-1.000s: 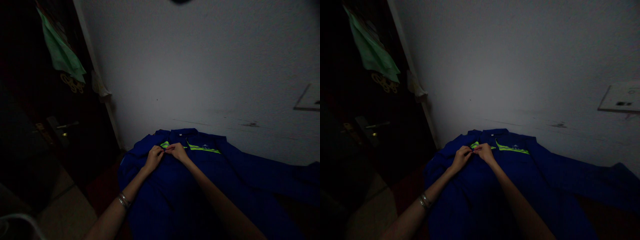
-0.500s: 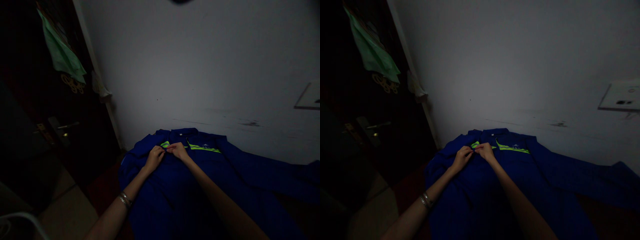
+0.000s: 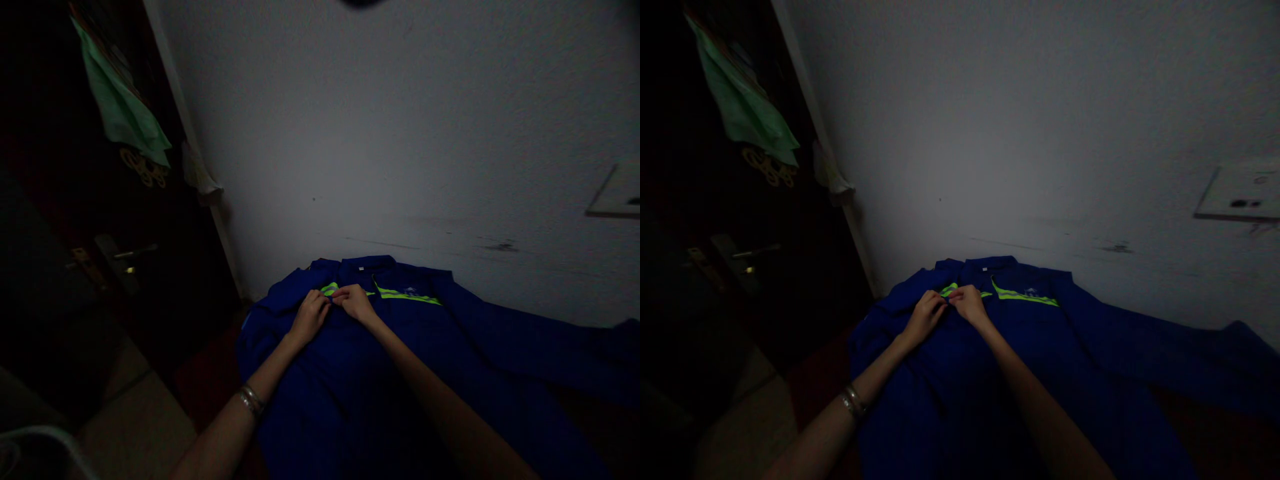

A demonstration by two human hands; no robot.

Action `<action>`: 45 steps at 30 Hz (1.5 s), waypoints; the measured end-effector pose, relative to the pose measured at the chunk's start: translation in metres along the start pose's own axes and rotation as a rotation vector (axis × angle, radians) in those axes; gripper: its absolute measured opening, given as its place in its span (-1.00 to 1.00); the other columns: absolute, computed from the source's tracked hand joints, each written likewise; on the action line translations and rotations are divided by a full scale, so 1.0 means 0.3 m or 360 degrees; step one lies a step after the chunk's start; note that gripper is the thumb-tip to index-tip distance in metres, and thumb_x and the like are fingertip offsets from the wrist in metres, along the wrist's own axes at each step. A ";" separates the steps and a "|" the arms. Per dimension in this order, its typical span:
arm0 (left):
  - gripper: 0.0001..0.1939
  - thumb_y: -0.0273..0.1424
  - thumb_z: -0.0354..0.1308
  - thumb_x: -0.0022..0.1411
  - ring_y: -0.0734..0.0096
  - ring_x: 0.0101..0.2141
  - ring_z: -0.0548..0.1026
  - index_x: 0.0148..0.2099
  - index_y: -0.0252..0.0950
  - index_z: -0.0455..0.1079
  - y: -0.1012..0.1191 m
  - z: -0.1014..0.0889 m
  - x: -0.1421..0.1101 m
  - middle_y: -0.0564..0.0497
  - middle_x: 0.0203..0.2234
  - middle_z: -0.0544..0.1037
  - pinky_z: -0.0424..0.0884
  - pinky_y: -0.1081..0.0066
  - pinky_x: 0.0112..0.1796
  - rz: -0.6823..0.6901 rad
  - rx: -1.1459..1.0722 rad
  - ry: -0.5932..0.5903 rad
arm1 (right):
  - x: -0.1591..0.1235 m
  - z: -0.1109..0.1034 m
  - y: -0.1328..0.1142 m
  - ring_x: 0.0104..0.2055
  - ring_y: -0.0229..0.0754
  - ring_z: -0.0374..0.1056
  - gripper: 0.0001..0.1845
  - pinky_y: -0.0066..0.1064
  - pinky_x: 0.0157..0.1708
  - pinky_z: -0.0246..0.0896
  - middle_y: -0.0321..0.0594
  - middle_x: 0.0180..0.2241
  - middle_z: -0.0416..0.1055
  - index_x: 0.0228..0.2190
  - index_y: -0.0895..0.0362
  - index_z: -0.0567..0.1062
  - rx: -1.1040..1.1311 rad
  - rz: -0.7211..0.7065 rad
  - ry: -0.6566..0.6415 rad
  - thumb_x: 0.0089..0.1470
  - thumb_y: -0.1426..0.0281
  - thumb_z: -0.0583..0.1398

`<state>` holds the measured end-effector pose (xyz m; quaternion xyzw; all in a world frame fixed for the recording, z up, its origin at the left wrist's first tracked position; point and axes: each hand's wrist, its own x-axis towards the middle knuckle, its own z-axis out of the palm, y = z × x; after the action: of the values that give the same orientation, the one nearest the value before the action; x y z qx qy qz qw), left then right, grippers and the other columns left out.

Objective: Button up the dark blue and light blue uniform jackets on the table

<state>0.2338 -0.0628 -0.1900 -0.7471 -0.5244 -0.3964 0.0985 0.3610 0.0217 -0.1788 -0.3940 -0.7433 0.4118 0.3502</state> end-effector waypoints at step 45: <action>-0.86 -0.53 -0.14 0.21 0.33 -0.30 0.28 -0.34 -0.31 0.23 -0.009 0.002 0.004 -0.06 -0.40 0.32 0.27 0.30 -0.23 -0.0009 0.0022 -0.0050 | -0.032 0.011 0.007 -0.36 -0.23 0.39 -0.68 -0.48 -0.34 0.20 -0.21 -0.41 0.47 -0.23 0.12 0.44 -0.0320 -0.0535 0.0118 -0.06 0.58 0.07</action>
<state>0.2318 -0.0604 -0.1902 -0.7511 -0.5306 -0.3814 0.0943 0.3630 0.0128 -0.1839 -0.3121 -0.8227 0.2564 0.4001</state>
